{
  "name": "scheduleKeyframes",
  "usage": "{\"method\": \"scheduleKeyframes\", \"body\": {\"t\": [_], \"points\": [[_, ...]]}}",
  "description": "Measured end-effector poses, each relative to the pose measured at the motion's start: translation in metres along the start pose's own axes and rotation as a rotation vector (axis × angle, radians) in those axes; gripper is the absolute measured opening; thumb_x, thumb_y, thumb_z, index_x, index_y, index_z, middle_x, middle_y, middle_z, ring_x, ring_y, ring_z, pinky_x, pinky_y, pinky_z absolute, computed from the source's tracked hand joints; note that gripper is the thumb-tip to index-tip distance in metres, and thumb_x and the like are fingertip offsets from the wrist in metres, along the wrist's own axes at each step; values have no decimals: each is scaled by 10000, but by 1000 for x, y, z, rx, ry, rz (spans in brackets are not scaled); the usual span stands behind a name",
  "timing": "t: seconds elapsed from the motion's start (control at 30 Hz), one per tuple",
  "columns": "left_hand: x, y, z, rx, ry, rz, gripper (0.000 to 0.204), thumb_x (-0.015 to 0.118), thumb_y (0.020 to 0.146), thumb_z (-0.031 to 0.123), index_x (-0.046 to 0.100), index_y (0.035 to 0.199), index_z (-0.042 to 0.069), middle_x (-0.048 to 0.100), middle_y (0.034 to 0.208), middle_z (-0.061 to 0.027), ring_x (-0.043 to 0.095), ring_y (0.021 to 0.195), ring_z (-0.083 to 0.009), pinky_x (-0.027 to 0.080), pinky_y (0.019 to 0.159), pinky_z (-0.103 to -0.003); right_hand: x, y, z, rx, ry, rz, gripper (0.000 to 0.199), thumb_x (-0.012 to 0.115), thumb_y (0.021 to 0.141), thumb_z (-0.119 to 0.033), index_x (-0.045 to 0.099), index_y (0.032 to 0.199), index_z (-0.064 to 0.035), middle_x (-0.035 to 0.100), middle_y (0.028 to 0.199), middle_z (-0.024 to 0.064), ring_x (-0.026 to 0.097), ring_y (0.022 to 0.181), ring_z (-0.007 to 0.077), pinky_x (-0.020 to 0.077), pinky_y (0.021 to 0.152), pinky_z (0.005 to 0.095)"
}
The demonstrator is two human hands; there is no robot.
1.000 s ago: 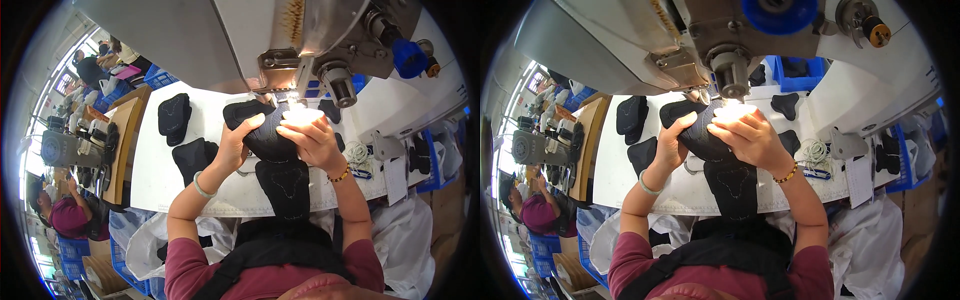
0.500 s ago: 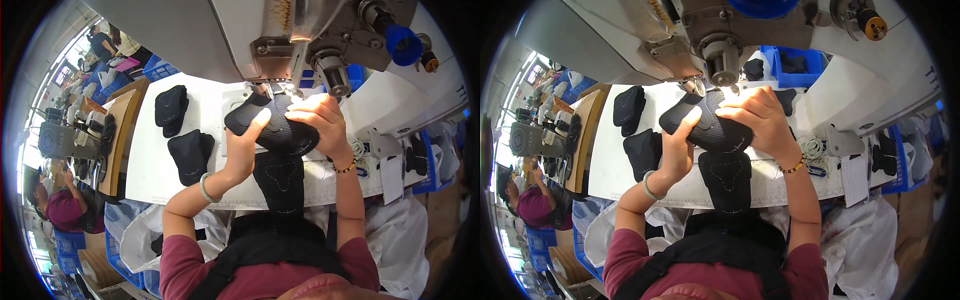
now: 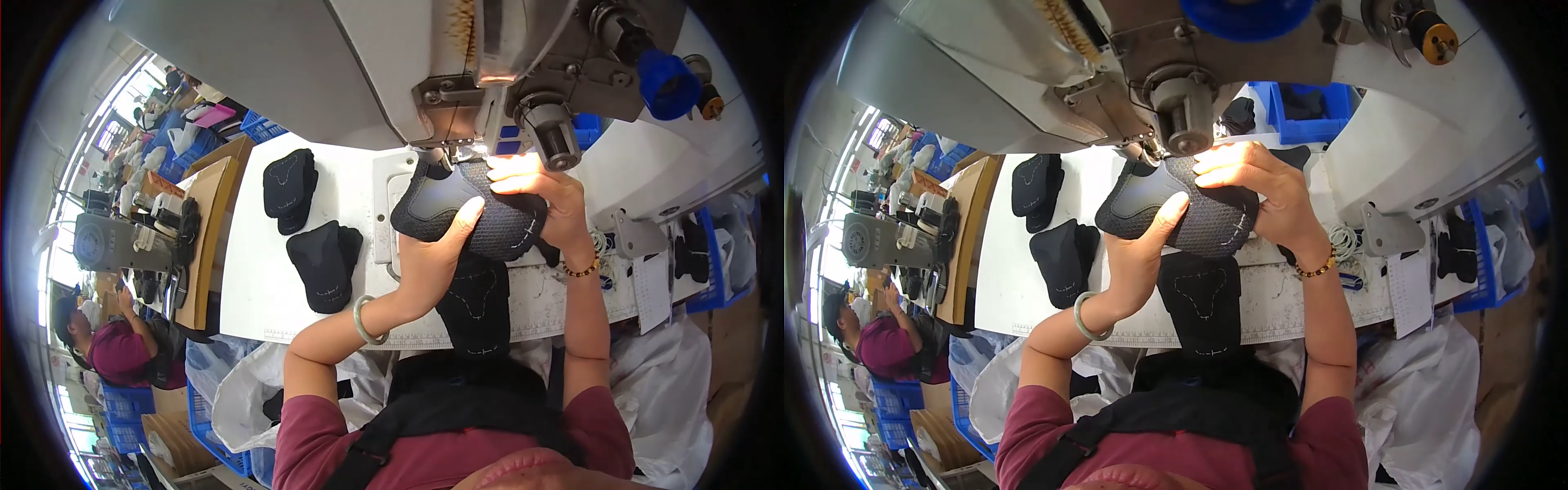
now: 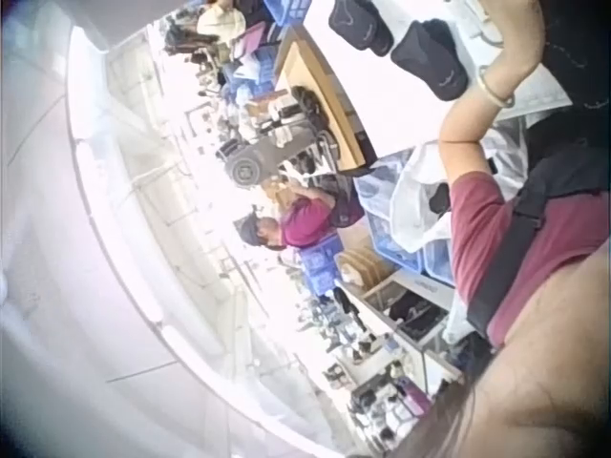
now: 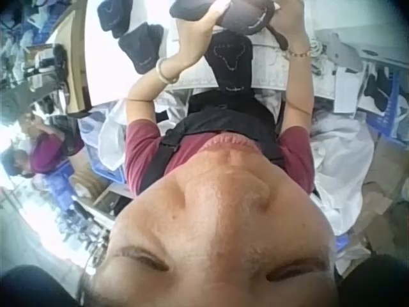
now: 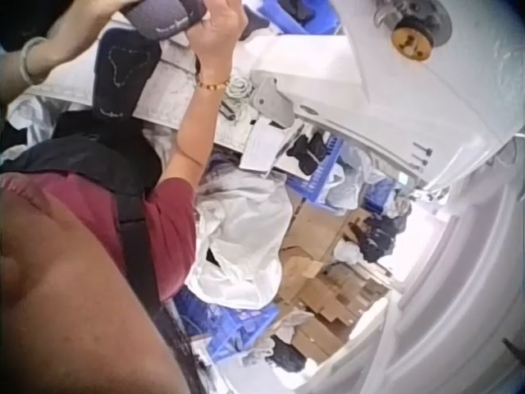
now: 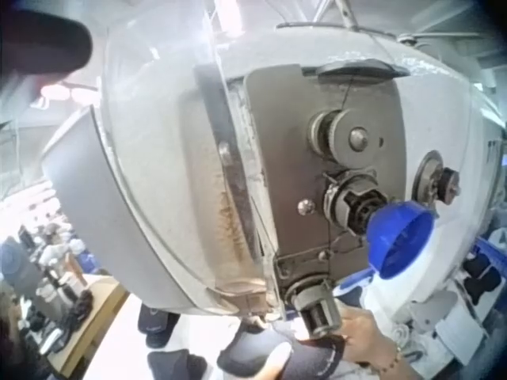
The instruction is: Stitching together various components of a shoe upper using an industrial sewing machine.
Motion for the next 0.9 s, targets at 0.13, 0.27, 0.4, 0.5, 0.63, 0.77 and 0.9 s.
{"method": "scheduleKeyframes", "body": {"t": [0.13,0.27,0.4,0.5,0.63,0.77,0.9], "points": [[-2,3,2,23,62,-13,155,654,844,58,630,956,-47,651,867,-41,583,764,-95,478,706,-243,1,1,-1,5,-14,7,232,721,668,-51,679,896,-58,666,1001,70,616,975,241,498,857,313],[-3,5,3,-37,36,-19,172,659,838,60,625,968,-48,651,873,-47,591,771,-98,482,710,-247,0,0,-4,6,-69,6,255,709,665,-30,683,916,-70,659,1019,70,611,983,236,493,861,308],[-8,10,1,-81,33,-36,208,667,832,66,615,1003,-40,649,884,-51,596,766,-106,488,716,-248,3,-3,-3,14,-97,9,281,693,660,-1,685,930,-76,654,1020,66,605,986,235,491,860,311],[-15,14,-11,-191,-45,-32,273,685,812,65,596,1055,-20,639,932,-55,596,810,-110,487,750,-251,6,-4,-3,14,-113,10,310,678,654,20,686,945,-83,650,1017,61,597,986,234,485,857,313],[-19,23,-20,-309,-215,-39,331,696,781,41,565,1085,22,613,992,-49,589,900,-126,474,825,-265,8,-6,-12,-52,-216,18,337,662,647,41,688,949,-104,631,961,30,570,905,216,467,806,310],[-25,31,-23,-366,-285,-79,282,674,791,34,564,1051,46,599,957,-36,591,905,-134,483,829,-268,14,-6,-18,-70,-281,-14,311,615,664,65,688,934,-71,668,985,65,610,961,247,457,868,336],[-25,34,-27,-413,-317,-151,269,672,805,71,564,1050,51,601,966,-36,587,911,-132,471,838,-266,17,-5,-28,-112,-321,-10,330,609,654,72,681,941,-73,661,984,57,602,943,251,458,861,353]]}}
Point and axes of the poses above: each hand's wrist, its own y-axis towards the middle knuckle, its own x-axis out of the palm, z = x × y, the point moved 9 cm from there along y, towards the middle knuckle
